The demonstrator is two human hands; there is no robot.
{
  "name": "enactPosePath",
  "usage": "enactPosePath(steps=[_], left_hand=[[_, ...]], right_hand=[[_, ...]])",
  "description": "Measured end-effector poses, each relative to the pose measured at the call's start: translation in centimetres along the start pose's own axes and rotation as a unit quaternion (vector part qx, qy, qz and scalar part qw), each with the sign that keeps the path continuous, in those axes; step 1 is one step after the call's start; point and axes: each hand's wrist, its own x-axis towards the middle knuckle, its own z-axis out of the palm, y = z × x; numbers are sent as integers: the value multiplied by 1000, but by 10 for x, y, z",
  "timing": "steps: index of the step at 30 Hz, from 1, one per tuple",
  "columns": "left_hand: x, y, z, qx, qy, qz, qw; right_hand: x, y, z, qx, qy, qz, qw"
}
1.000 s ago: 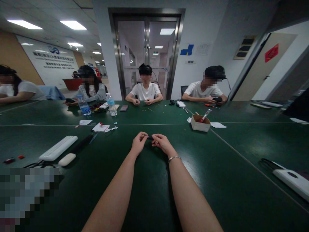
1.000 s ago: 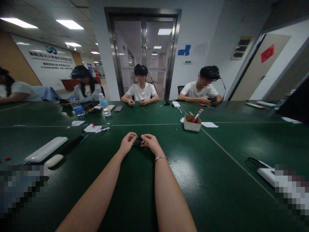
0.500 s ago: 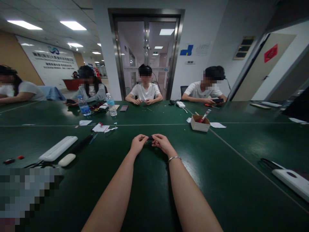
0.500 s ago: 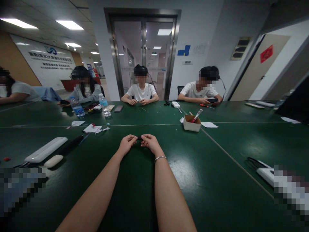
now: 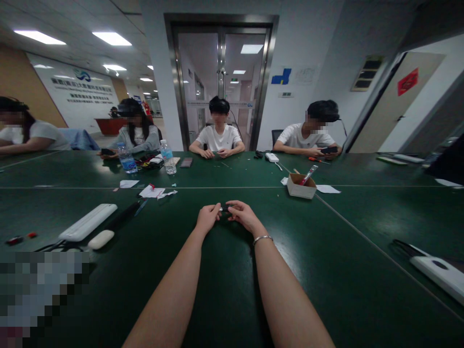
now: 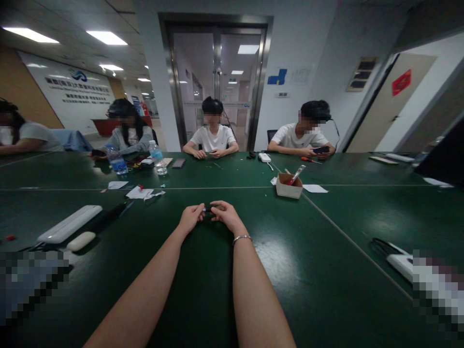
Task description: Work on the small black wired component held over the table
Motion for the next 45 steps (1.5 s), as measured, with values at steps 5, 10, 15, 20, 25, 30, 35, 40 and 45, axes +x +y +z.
enactPosePath(steps=[5, 10, 15, 20, 25, 30, 35, 40, 45], left_hand=[[0, 1, 0, 1, 8, -2, 1000], [-3, 8, 0, 8, 21, -21, 1000], [-5, 11, 0, 16, 27, -22, 999], [-5, 12, -1, 15, 31, -34, 999], [-4, 12, 0, 13, 30, -32, 999], [-2, 9, 3, 23, 45, -36, 998], [-2, 7, 4, 25, 51, -36, 998], [-4, 10, 3, 22, 53, -34, 998], [-5, 13, 2, 21, 48, -39, 998]], right_hand=[[-1, 0, -1, -3, -12, -5, 1000], [-1, 0, -2, -11, -19, -9, 1000], [-1, 0, -2, -19, -19, -14, 1000], [0, 1, -4, -26, -27, -19, 999], [1, 2, -4, -30, -23, -18, 999], [1, 2, -4, -31, -17, -22, 999], [0, 4, -4, -24, -20, -22, 999], [1, 4, -5, -18, -24, -22, 999], [1, 3, -5, -10, -18, -15, 1000]])
